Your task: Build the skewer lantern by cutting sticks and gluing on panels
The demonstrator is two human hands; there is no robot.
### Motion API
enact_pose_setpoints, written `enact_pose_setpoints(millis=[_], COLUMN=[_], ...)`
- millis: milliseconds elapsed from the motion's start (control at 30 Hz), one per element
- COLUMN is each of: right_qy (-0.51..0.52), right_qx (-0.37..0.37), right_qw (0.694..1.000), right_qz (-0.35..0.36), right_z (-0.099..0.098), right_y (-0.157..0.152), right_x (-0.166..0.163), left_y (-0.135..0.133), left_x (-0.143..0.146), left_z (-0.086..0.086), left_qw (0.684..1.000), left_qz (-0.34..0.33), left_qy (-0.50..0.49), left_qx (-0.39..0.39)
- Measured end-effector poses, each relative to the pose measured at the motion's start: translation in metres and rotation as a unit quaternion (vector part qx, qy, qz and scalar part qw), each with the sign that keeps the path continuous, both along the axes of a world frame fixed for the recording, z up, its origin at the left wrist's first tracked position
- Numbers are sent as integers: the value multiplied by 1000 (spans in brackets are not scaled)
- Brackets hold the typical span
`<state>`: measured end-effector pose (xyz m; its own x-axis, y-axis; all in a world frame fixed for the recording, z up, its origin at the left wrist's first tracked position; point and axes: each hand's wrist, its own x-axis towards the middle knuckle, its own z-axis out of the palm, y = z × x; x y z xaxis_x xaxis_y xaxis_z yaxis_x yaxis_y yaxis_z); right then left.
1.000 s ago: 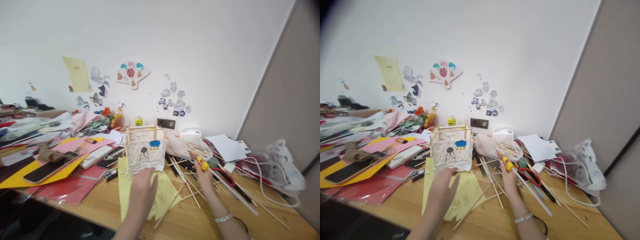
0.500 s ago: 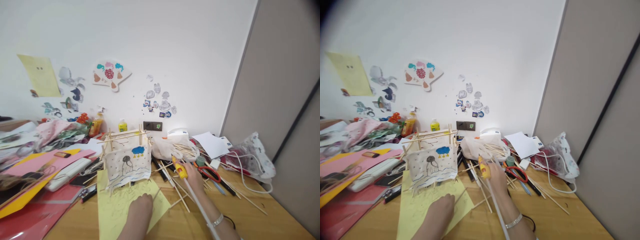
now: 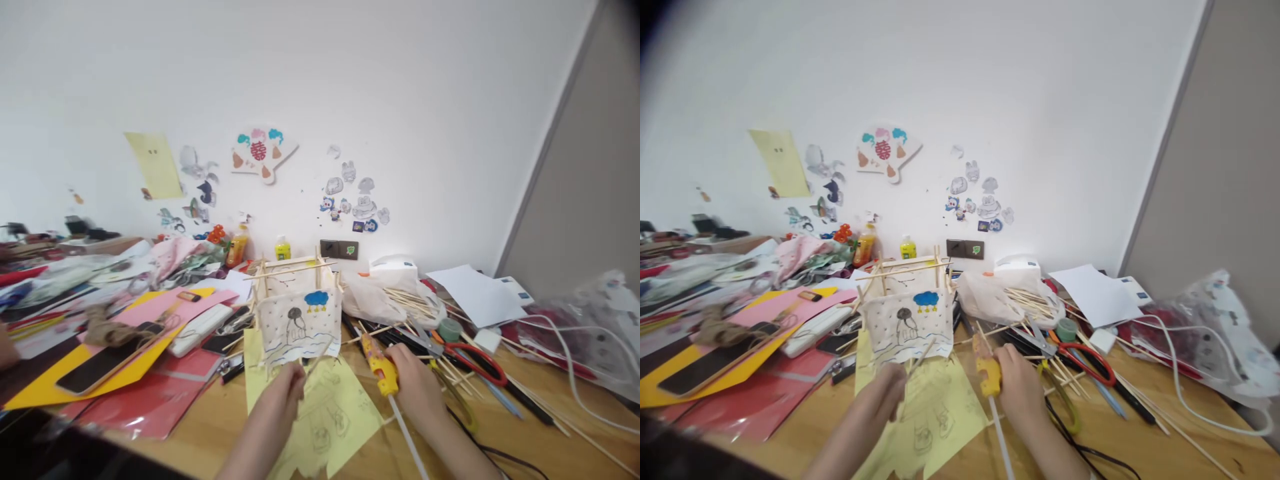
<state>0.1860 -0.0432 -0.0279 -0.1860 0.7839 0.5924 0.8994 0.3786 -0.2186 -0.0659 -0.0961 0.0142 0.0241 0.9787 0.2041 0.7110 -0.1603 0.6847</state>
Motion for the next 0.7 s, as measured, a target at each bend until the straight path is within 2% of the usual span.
enact_pose_setpoints(millis=[67,133,233,333,500,700], right_qy=[-5,-8,-12,-14,-20,-29], right_qx=[3,-1,-4,3,-12,-1], right_qw=[1000,1000,1000,1000,1000,999], right_qz=[-2,-8,-6,9,7,16], right_z=[0,0,0,-3,-5,-5], right_y=[1,1,1,1,2,2], right_x=[1,2,2,2,3,4], left_y=[7,17,31,37,35,38], left_x=[-18,-36,-55,-56,-49,-55], left_z=[7,13,19,19,14,5], left_qw=[994,982,965,953,938,933], left_qz=[45,96,158,201,222,200], left_qy=[-8,13,27,-4,-31,-82], left_qx=[100,162,206,229,263,288])
